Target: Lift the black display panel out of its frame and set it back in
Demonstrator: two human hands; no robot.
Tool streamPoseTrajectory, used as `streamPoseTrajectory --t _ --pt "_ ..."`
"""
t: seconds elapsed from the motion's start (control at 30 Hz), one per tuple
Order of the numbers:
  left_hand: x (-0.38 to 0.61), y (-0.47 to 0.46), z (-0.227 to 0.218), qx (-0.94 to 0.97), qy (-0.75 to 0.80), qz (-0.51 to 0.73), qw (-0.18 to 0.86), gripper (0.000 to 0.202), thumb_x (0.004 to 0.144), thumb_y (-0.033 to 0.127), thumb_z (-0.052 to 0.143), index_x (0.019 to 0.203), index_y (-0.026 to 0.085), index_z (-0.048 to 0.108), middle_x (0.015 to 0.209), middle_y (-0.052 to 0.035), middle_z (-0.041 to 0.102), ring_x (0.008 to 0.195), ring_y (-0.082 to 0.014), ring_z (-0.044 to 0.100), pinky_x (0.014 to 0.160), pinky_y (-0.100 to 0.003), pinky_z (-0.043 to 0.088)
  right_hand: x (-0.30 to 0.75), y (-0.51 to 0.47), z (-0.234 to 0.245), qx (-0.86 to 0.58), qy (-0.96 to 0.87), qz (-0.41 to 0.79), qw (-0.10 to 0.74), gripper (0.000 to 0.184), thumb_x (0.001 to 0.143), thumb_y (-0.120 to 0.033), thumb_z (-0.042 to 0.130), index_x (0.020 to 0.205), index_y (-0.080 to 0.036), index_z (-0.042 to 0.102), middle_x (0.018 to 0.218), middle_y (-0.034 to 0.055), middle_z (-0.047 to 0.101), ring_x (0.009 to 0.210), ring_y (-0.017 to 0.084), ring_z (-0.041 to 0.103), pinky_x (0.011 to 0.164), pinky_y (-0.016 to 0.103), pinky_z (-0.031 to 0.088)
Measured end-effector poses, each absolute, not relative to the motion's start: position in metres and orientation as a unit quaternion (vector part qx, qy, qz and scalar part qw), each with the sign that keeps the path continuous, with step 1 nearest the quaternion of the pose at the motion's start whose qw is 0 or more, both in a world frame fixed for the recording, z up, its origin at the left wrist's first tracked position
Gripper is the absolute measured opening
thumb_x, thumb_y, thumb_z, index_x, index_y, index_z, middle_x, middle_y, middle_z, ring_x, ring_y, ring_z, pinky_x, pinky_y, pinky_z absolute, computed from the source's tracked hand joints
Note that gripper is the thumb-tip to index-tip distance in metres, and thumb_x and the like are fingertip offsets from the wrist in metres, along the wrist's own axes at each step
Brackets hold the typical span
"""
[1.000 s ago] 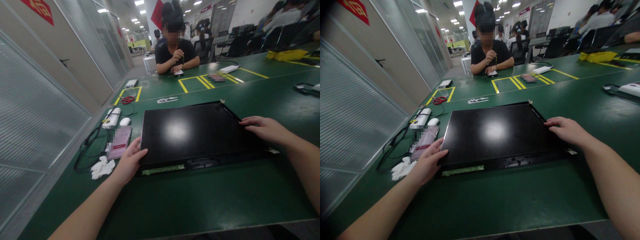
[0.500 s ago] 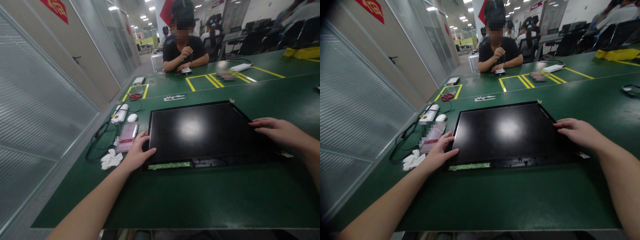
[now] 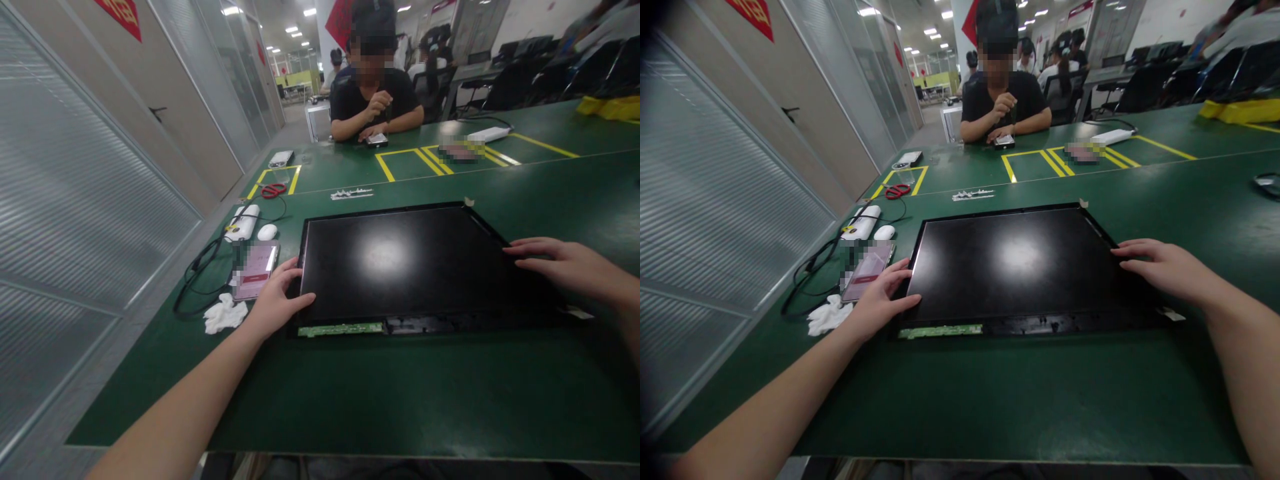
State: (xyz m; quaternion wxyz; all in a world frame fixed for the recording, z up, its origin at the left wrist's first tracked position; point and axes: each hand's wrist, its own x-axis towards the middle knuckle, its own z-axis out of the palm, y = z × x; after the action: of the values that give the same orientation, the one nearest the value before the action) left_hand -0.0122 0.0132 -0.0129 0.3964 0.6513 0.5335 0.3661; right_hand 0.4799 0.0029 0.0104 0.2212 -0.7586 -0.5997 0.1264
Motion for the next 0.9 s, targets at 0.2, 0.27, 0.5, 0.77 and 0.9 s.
streamPoseTrajectory --t 0.2,0.27,0.5,0.77,0.9 --pt "-0.003 0.008 -0.006 0.618 0.507 0.429 0.420 0.048 0.061 0.022 0.086 0.100 0.021 0.057 0.154 -0.0147 0.040 0.139 -0.0321 0.046 0.117 -0.051 0.032 0.480 0.004 0.010 -0.763 -0.599 0.119 0.212 0.032 0.044 -0.034 0.047 0.072 -0.026 0.061 0.097 0.0016 0.055 0.092 0.020 0.046 0.085 0.034 0.028" --pt "-0.003 0.006 0.000 0.634 0.503 0.413 0.418 0.049 0.062 0.022 0.086 0.102 0.022 0.056 0.155 -0.0144 0.039 0.139 -0.0322 0.047 0.116 -0.053 0.033 0.480 0.003 0.009 -0.766 -0.597 0.113 0.209 0.032 0.045 -0.035 0.047 0.071 -0.026 0.061 0.098 0.0014 0.055 0.092 0.020 0.046 0.084 0.034 0.028" --pt "-0.014 0.001 0.021 0.766 0.481 0.286 0.316 0.045 0.067 0.031 0.087 0.110 0.029 0.075 0.141 -0.0092 0.060 0.133 -0.0373 0.051 0.118 -0.055 0.030 0.477 0.003 0.011 -0.768 -0.603 0.095 0.193 0.034 0.045 -0.038 0.045 0.073 -0.027 0.061 0.098 0.0008 0.056 0.090 0.019 0.047 0.082 0.034 0.031" --pt "-0.026 0.007 0.028 0.895 0.402 0.086 0.171 0.056 0.082 0.043 0.074 0.134 0.025 0.063 0.140 -0.0065 0.063 0.138 -0.0351 0.048 0.114 -0.053 0.039 0.481 0.002 0.009 -0.771 -0.609 0.075 0.173 0.037 0.046 -0.041 0.042 0.074 -0.026 0.062 0.097 0.0002 0.057 0.087 0.019 0.049 0.080 0.034 0.032" --pt "-0.029 0.008 0.029 0.902 0.395 0.073 0.160 0.058 0.082 0.045 0.074 0.136 0.027 0.061 0.146 -0.0059 0.058 0.139 -0.0334 0.048 0.113 -0.050 0.041 0.480 0.001 0.012 -0.777 -0.602 0.072 0.169 0.036 0.047 -0.041 0.042 0.073 -0.027 0.062 0.094 -0.0002 0.058 0.085 0.019 0.050 0.078 0.034 0.033"
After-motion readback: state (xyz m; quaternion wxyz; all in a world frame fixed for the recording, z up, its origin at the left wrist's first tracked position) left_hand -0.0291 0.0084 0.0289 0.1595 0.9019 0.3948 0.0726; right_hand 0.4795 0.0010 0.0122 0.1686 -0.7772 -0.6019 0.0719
